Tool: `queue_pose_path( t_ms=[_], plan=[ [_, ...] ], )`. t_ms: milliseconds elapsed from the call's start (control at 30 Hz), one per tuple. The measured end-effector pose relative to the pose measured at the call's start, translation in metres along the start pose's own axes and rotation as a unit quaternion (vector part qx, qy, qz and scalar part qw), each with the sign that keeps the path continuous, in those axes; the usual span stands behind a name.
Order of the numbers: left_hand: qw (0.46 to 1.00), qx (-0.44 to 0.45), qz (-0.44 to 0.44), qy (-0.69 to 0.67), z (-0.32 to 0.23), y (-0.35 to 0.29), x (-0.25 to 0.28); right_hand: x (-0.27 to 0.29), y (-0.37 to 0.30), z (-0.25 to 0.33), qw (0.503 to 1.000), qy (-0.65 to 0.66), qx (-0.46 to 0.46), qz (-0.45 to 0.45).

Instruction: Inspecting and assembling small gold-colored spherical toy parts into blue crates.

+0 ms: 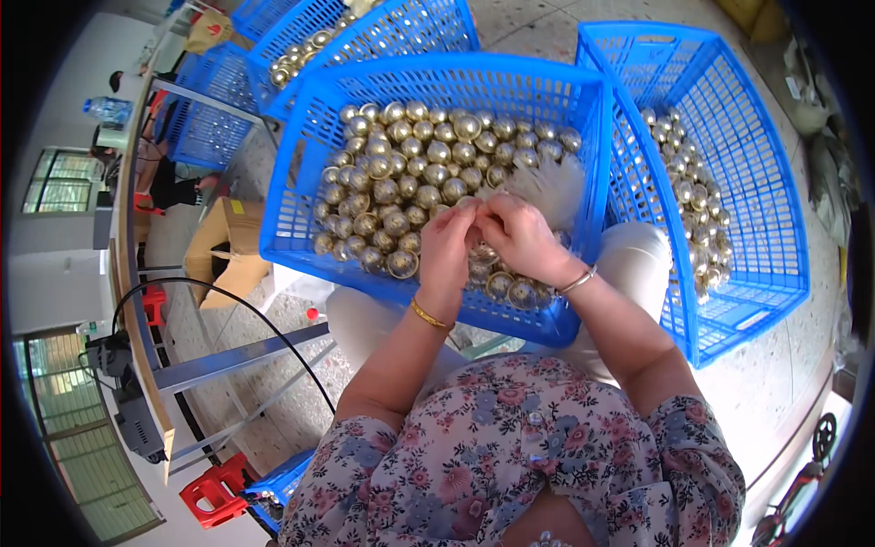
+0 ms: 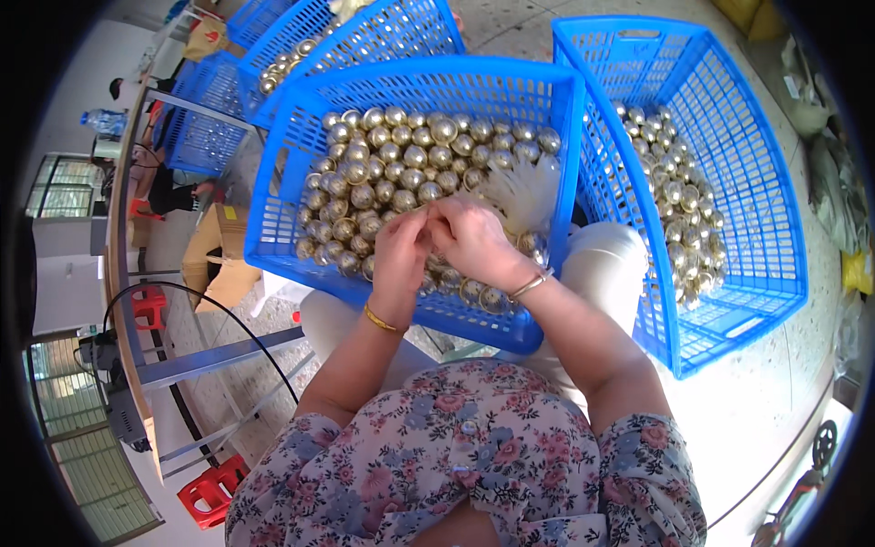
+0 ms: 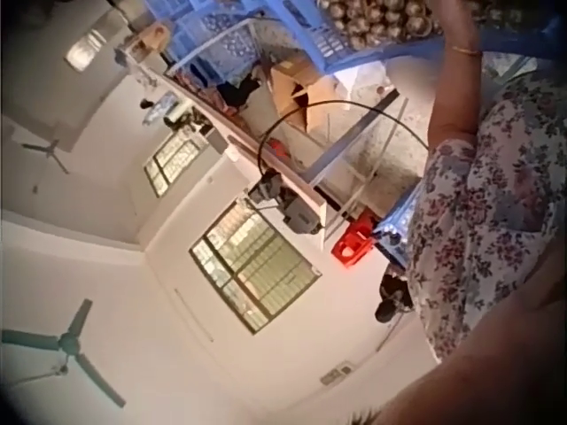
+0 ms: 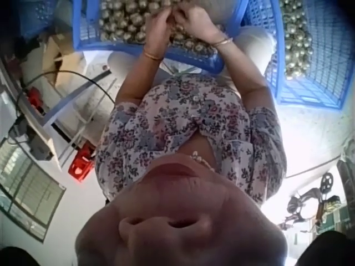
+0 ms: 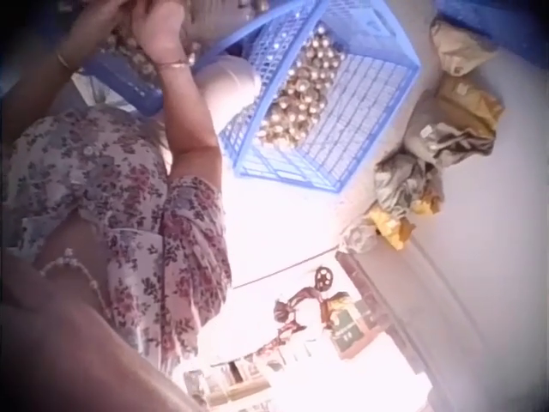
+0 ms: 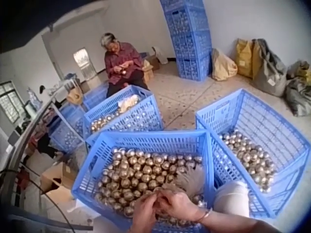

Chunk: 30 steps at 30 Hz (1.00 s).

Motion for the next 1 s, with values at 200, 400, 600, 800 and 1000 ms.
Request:
queue_pose_path(
  t_ms=[200, 400, 600, 800, 1000],
  plan=[
    [0.991, -0.118, 0.001, 0.056, -0.029, 0.008, -0.003, 0.001, -0.004, 0.004, 1.000, 0.019, -0.020, 0.002],
    [0.630, -0.507, -0.005, 0.588, -0.109, -0.048, -0.070, 0.013, -0.004, 0.029, 0.989, -0.063, 0.126, -0.050],
    [0.706, -0.570, -0.053, 0.416, -0.135, -0.085, -0.065, 0.041, -0.002, 0.088, 0.958, -0.101, 0.244, -0.112],
    [0.881, -0.437, -0.035, 0.180, -0.146, -0.085, -0.065, 0.064, -0.001, 0.125, 0.941, -0.074, 0.289, -0.161],
    [0.934, -0.293, 0.160, -0.127, -0.133, -0.065, -0.071, 0.074, -0.004, 0.135, 0.944, -0.047, 0.297, -0.139]
  ],
)
Point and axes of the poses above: each hand's wrist, its own y-axis towards the middle knuckle, its own x-axis out of the back of the hand, z = x × y, the point moved 8 cm from there along y, towards the middle knuckle, and after that the axes turned 2 degrees about -x, right-handed, at the moved point
